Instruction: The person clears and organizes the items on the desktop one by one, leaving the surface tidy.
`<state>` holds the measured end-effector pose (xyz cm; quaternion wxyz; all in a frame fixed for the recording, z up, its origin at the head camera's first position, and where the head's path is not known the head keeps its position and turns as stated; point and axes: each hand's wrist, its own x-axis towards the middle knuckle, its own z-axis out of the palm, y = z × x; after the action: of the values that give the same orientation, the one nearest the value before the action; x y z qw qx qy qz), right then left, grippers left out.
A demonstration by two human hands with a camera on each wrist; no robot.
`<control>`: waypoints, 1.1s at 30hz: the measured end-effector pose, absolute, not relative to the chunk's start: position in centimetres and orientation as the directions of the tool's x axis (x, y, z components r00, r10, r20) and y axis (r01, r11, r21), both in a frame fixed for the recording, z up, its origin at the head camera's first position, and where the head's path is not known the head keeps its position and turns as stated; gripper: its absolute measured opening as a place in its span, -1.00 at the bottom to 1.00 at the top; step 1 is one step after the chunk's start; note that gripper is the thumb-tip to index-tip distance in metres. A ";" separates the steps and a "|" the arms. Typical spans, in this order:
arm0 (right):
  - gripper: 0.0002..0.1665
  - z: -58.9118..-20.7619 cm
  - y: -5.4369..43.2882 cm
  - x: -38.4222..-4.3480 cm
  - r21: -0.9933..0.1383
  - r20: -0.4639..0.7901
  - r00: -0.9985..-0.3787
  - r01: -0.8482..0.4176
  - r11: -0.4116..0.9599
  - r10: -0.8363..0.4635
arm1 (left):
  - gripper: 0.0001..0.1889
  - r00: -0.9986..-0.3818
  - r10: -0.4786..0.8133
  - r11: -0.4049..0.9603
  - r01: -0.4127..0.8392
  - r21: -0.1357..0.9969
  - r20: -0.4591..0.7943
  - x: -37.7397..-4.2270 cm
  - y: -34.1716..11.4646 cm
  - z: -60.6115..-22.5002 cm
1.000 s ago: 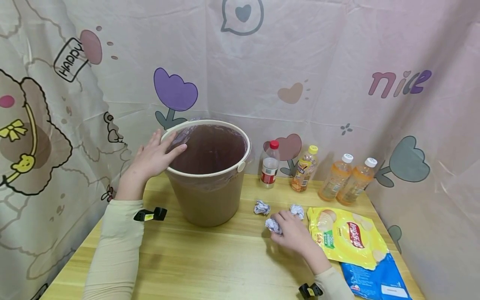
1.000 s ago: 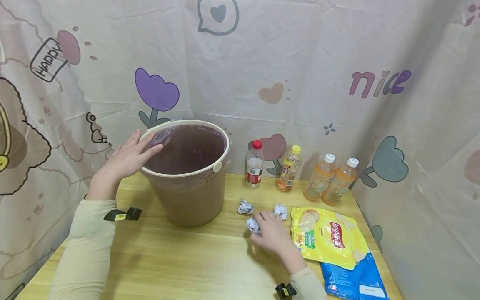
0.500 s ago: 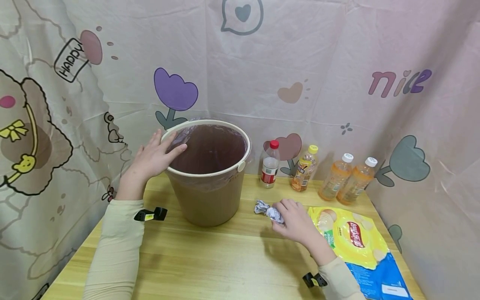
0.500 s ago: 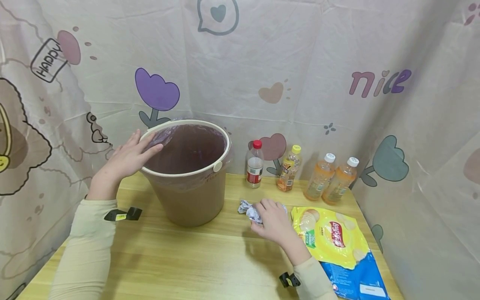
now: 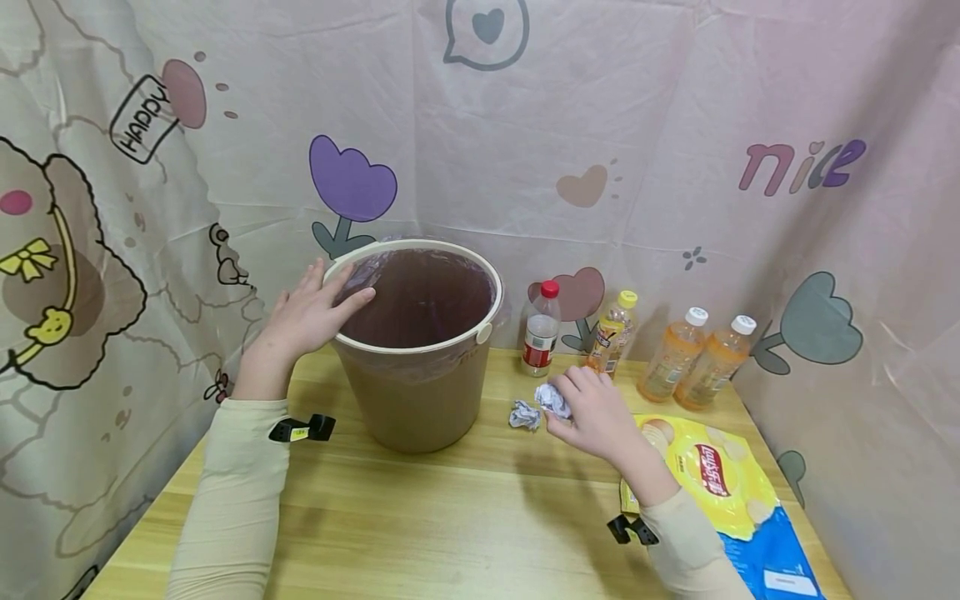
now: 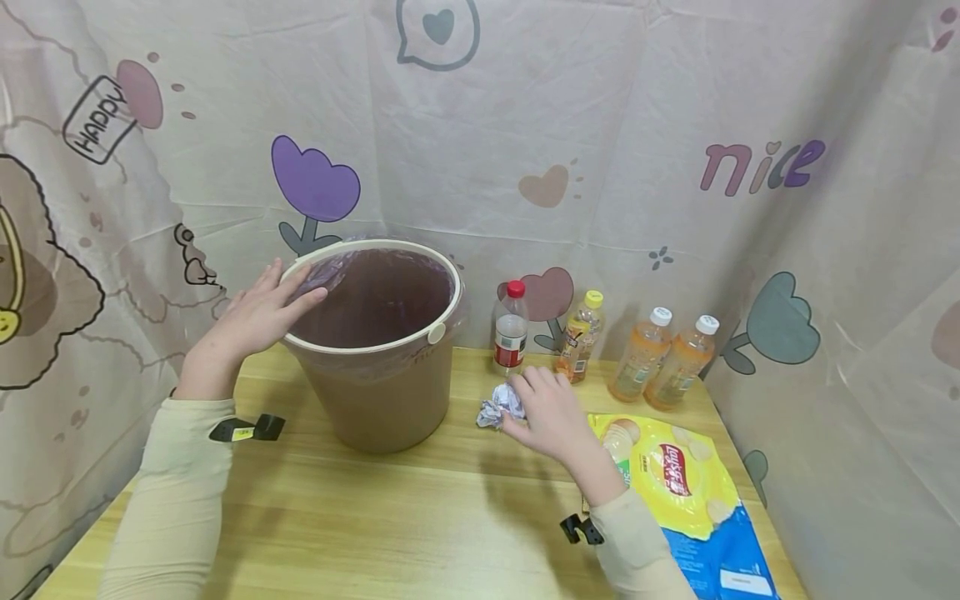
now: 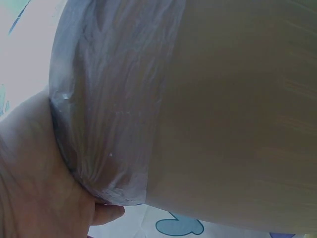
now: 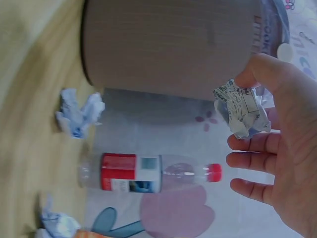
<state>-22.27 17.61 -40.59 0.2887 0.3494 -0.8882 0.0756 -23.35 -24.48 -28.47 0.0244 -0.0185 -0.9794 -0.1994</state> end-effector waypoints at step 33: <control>-0.52 -31.6 14.4 -24.4 0.179 0.717 -0.372 -0.718 0.672 -0.589 | -0.05 -0.999 0.029 0.922 0.040 0.384 0.035 -23.4 -24.3 -28.3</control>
<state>-24.36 14.43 -31.60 0.3959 0.3965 -0.8242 0.0817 -23.36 -24.34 -28.30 0.0144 -0.0176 -0.9803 -0.1964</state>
